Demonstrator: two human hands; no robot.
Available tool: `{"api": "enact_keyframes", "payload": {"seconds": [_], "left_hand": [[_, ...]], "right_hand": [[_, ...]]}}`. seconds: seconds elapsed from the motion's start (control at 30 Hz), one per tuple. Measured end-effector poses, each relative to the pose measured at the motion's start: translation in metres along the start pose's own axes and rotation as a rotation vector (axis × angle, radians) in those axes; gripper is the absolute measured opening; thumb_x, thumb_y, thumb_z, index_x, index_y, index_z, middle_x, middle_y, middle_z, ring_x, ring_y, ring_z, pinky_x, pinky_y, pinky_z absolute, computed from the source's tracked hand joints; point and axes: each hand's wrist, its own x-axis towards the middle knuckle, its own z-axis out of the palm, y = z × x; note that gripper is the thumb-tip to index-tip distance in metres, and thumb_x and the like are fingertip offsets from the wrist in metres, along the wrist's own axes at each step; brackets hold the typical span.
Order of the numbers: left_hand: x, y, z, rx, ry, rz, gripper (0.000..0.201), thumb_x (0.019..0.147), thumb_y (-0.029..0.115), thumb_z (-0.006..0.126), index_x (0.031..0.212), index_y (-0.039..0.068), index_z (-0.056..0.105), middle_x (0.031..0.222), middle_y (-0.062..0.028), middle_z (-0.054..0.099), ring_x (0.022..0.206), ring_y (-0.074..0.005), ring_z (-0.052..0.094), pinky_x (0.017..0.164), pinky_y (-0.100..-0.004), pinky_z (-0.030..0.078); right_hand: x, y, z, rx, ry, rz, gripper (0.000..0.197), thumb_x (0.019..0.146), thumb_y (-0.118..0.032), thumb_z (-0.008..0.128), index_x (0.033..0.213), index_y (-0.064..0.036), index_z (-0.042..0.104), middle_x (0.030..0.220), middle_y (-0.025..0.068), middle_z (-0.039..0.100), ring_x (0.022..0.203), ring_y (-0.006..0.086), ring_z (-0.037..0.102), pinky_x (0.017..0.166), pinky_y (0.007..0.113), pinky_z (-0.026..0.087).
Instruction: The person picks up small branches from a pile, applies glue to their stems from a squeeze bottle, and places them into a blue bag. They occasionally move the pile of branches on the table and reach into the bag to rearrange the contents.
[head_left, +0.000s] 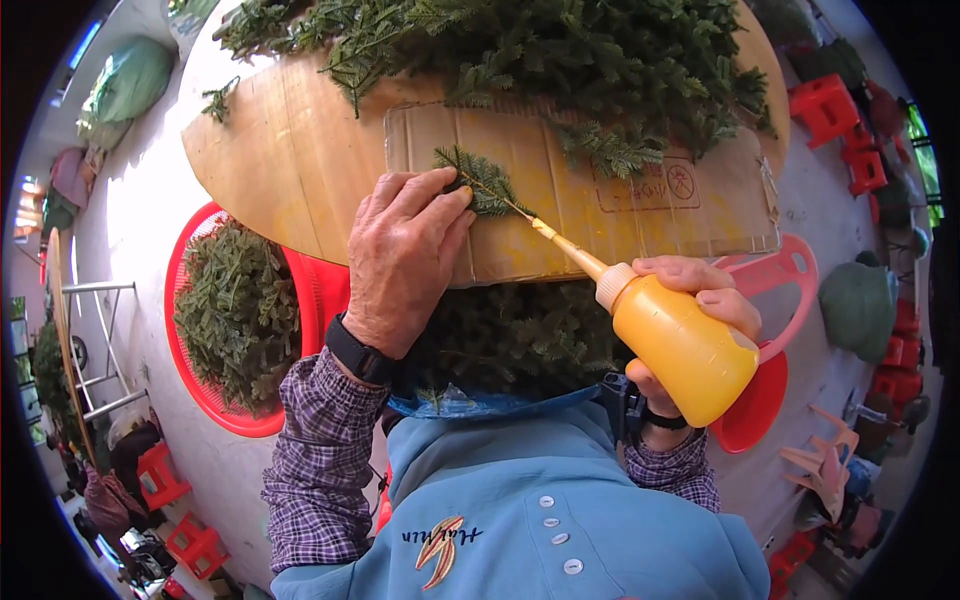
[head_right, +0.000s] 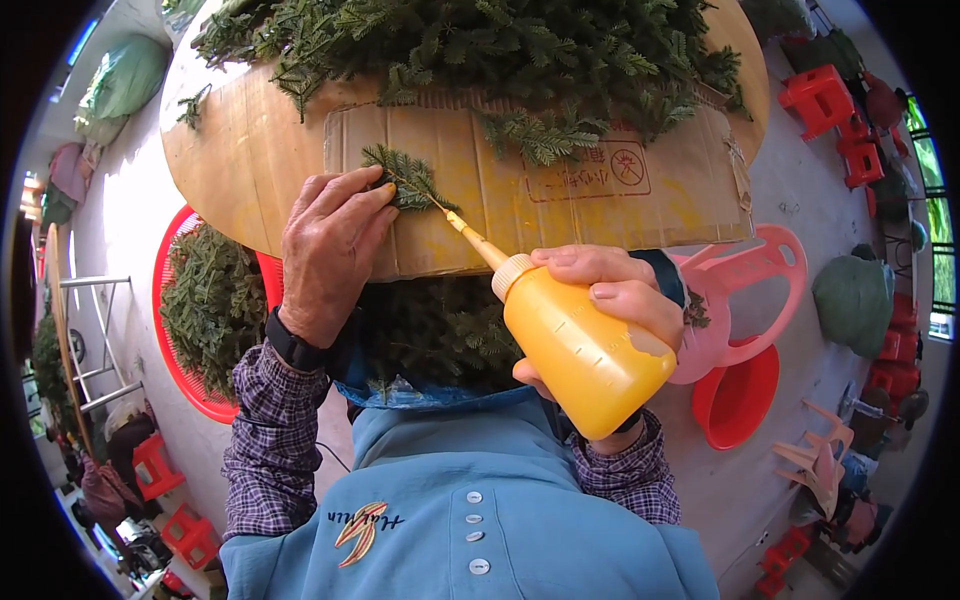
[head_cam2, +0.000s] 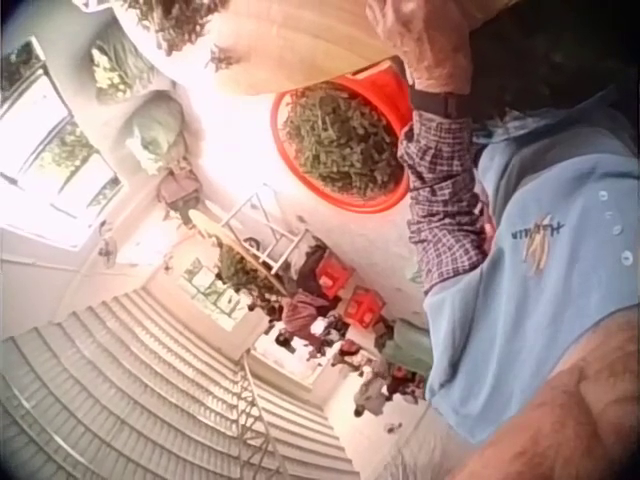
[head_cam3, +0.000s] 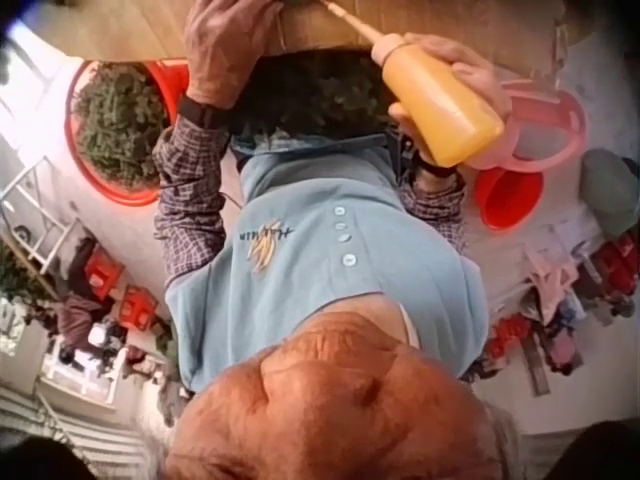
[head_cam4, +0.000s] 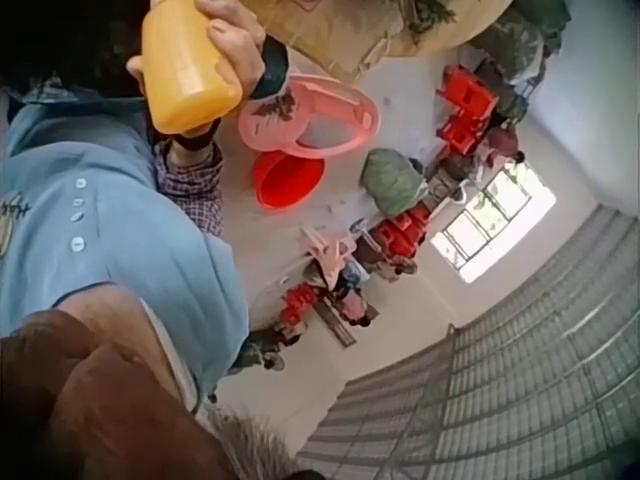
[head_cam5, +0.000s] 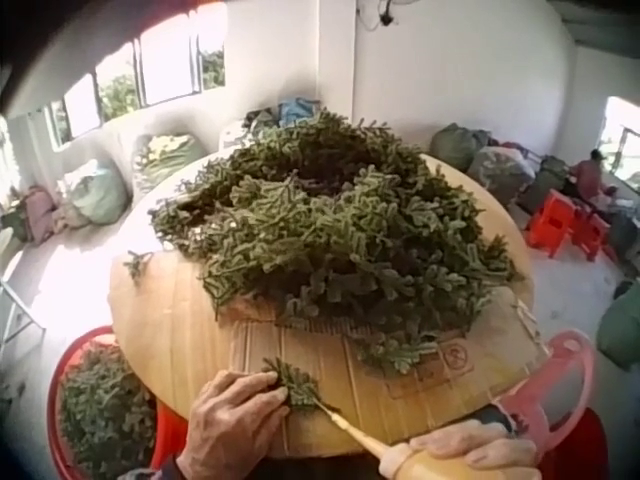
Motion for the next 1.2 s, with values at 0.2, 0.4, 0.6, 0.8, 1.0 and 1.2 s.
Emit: {"api": "enact_keyframes", "payload": {"seconds": [0.2, 0.4, 0.6, 0.8, 1.0, 1.2], "left_hand": [[0.0, 0.001, 0.001, 0.005, -0.013, 0.006, 0.018, 0.081, 0.005, 0.073, 0.099, 0.002, 0.073, 0.11, -0.0106, 0.07, 0.098, -0.0296, 0.063, 0.088, -0.0384, 0.053], [0.002, 0.002, 0.002, 0.0, -0.007, 0.005, 0.018, 0.082, 0.004, 0.072, 0.1, 0.002, 0.073, 0.11, -0.0106, 0.07, 0.099, -0.0295, 0.063, 0.088, -0.0385, 0.053], [0.001, 0.0, 0.004, 0.018, 0.005, 0.023, 0.017, 0.081, 0.004, 0.072, 0.098, 0.003, 0.072, 0.108, -0.0093, 0.07, 0.098, -0.0286, 0.063, 0.087, -0.0383, 0.053], [0.0, -0.007, 0.008, 0.054, 0.091, 0.053, 0.015, 0.078, 0.007, 0.075, 0.093, 0.004, 0.071, 0.103, -0.0078, 0.069, 0.093, -0.0268, 0.064, 0.083, -0.0379, 0.053], [-0.014, 0.03, -0.037, -0.09, -0.102, 0.088, 0.014, 0.079, 0.008, 0.075, 0.092, 0.005, 0.071, 0.103, -0.0091, 0.069, 0.089, -0.028, 0.065, 0.079, -0.0372, 0.053], [0.02, 0.019, -0.042, -0.199, -0.293, 0.063, 0.028, 0.081, 0.008, 0.074, 0.108, 0.003, 0.071, 0.116, -0.0164, 0.067, 0.103, -0.0332, 0.065, 0.089, -0.0394, 0.053]], "right_hand": [[-0.006, 0.003, -0.005, 0.032, 0.022, -0.005, 0.065, 0.079, -0.026, 0.086, 0.119, -0.0114, 0.037, 0.119, 0.0178, 0.054, 0.104, 0.0347, 0.062, 0.09, 0.047, 0.057], [-0.009, 0.004, -0.013, 0.048, 0.02, 0.0, 0.065, 0.08, -0.026, 0.085, 0.121, -0.0112, 0.036, 0.12, 0.0185, 0.054, 0.106, 0.0352, 0.062, 0.09, 0.047, 0.057], [-0.012, 0.004, -0.016, 0.025, 0.022, -0.007, 0.066, 0.08, -0.027, 0.085, 0.121, -0.0111, 0.036, 0.119, 0.0188, 0.054, 0.105, 0.0356, 0.062, 0.09, 0.047, 0.057], [-0.014, 0.0, -0.024, -0.004, 0.079, -0.031, 0.067, 0.079, -0.03, 0.085, 0.122, -0.0107, 0.037, 0.118, 0.0192, 0.056, 0.103, 0.036, 0.063, 0.088, 0.047, 0.058], [-0.027, 0.002, -0.053, -0.058, 0.173, -0.028, 0.071, 0.078, -0.035, 0.086, 0.124, -0.0101, 0.038, 0.116, 0.0194, 0.057, 0.1, 0.0359, 0.065, 0.086, 0.046, 0.058], [-0.026, 0.006, -0.056, -0.045, 0.24, -0.028, 0.072, 0.078, -0.039, 0.086, 0.123, -0.0096, 0.039, 0.114, 0.0191, 0.058, 0.099, 0.0355, 0.065, 0.084, 0.046, 0.058]]}}
